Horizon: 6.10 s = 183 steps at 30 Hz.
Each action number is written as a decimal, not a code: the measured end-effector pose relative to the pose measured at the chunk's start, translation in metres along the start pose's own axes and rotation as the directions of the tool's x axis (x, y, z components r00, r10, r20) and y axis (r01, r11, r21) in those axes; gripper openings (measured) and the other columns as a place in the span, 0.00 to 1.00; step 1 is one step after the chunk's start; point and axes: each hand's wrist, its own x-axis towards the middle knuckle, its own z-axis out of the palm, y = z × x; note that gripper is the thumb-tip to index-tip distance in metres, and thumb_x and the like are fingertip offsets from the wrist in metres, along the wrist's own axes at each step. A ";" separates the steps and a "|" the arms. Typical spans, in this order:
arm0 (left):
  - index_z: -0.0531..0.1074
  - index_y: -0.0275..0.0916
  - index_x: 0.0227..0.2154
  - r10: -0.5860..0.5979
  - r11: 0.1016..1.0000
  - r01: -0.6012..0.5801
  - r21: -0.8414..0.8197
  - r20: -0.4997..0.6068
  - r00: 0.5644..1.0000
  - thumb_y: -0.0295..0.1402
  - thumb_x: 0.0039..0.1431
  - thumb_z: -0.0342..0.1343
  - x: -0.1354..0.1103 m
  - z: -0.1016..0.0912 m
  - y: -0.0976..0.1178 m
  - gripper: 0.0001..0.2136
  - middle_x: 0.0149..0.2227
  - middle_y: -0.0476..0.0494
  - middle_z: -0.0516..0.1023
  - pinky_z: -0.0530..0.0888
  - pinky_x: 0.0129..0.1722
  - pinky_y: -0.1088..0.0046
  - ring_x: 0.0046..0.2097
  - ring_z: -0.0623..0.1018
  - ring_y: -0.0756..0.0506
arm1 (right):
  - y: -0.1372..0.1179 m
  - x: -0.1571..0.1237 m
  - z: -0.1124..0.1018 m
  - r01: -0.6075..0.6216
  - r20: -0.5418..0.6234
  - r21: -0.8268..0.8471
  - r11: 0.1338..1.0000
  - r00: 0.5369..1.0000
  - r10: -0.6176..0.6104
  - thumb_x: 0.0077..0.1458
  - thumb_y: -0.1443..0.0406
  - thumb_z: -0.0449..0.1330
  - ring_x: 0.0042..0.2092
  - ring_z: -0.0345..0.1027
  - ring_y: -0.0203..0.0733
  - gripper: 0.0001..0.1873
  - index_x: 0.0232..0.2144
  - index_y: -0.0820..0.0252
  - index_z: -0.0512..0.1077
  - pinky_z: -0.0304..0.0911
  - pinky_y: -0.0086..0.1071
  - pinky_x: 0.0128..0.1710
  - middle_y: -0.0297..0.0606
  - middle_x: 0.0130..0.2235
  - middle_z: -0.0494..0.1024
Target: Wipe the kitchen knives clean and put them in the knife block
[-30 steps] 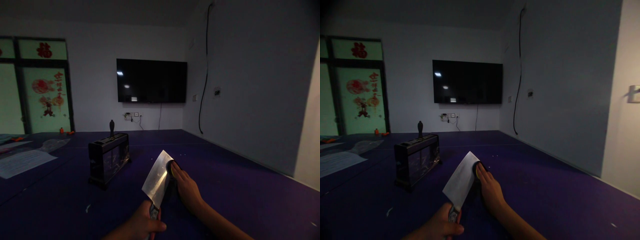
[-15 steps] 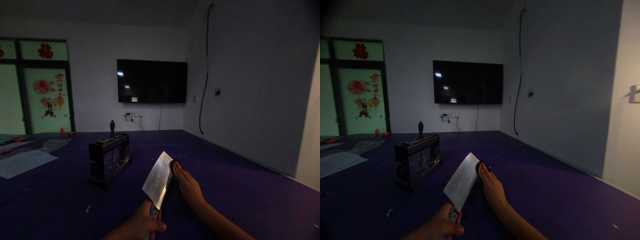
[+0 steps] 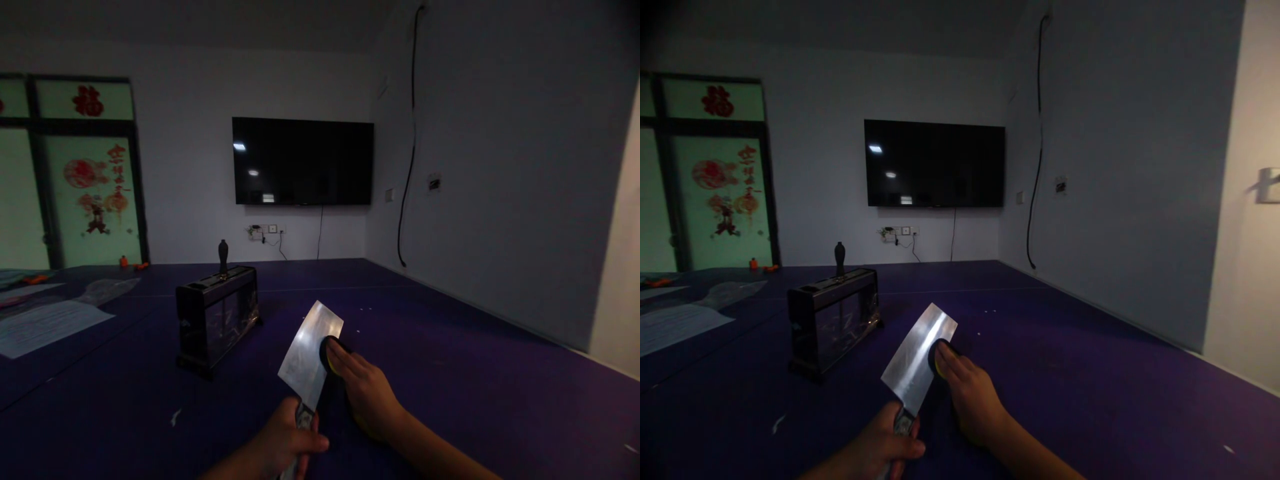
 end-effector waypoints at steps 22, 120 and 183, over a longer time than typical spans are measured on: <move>0.63 0.34 0.30 0.019 0.999 -0.017 0.027 -0.099 0.995 0.30 0.30 0.65 0.008 -0.003 -0.006 0.21 0.19 0.55 0.67 0.59 0.15 0.81 0.16 0.64 0.55 | -0.031 0.009 -0.015 0.335 0.037 0.108 0.936 0.939 -0.341 0.59 0.69 0.42 0.44 0.66 0.40 0.20 0.53 0.66 0.58 0.65 0.32 0.40 0.45 0.54 0.63; 0.60 0.37 0.26 -0.016 0.987 0.018 0.158 -0.015 1.000 0.33 0.31 0.64 -0.009 0.004 0.009 0.19 0.17 0.60 0.64 0.57 0.13 0.81 0.13 0.60 0.58 | 0.015 0.003 -0.003 -0.008 -0.080 0.112 0.994 0.997 0.017 0.52 0.77 0.41 0.45 0.66 0.40 0.29 0.56 0.62 0.54 0.66 0.34 0.43 0.42 0.56 0.59; 0.60 0.37 0.27 0.051 0.990 -0.060 0.129 0.077 0.996 0.39 0.28 0.66 -0.004 0.003 0.001 0.23 0.19 0.60 0.63 0.57 0.15 0.81 0.16 0.60 0.58 | 0.018 0.009 -0.013 -0.030 -0.034 -0.003 1.000 0.999 0.030 0.50 0.77 0.45 0.44 0.67 0.40 0.26 0.52 0.59 0.61 0.66 0.33 0.41 0.40 0.55 0.62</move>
